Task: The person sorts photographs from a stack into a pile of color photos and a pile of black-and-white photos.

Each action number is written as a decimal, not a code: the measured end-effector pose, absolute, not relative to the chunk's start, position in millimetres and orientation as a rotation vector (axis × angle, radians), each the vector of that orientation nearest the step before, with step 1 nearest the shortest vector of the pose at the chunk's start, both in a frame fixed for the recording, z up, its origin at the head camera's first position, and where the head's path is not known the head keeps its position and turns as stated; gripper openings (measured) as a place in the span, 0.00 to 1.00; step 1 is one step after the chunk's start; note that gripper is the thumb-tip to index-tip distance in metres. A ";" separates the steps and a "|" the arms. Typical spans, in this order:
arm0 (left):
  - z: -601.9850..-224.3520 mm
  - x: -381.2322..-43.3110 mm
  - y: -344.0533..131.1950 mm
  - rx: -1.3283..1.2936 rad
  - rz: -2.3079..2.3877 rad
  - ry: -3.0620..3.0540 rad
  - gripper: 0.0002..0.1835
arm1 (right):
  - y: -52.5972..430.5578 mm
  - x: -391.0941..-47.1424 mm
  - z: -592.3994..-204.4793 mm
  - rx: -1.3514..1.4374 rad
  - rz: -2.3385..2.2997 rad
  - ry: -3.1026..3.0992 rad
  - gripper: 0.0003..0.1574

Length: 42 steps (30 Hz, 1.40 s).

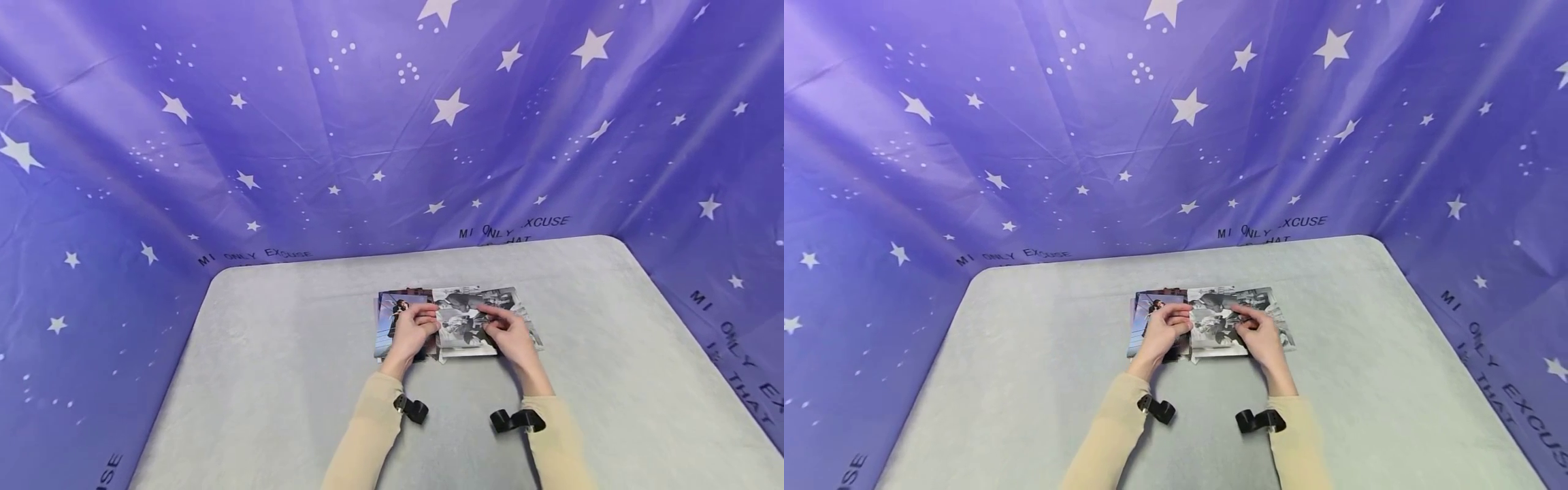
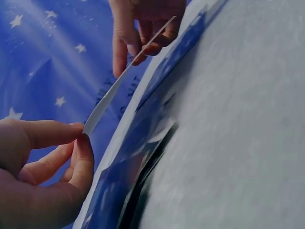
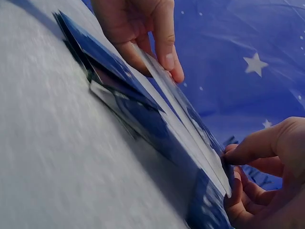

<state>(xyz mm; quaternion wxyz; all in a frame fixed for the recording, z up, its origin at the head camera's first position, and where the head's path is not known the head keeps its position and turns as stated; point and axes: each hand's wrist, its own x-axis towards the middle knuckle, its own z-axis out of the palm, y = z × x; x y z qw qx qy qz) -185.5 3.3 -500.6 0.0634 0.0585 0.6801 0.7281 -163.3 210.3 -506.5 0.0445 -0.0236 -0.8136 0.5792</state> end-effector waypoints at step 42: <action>-517.5 -184.2 43.5 0.245 1.968 2.291 0.17 | 250.9 -162.6 -504.8 -0.131 1.300 -2.660 0.20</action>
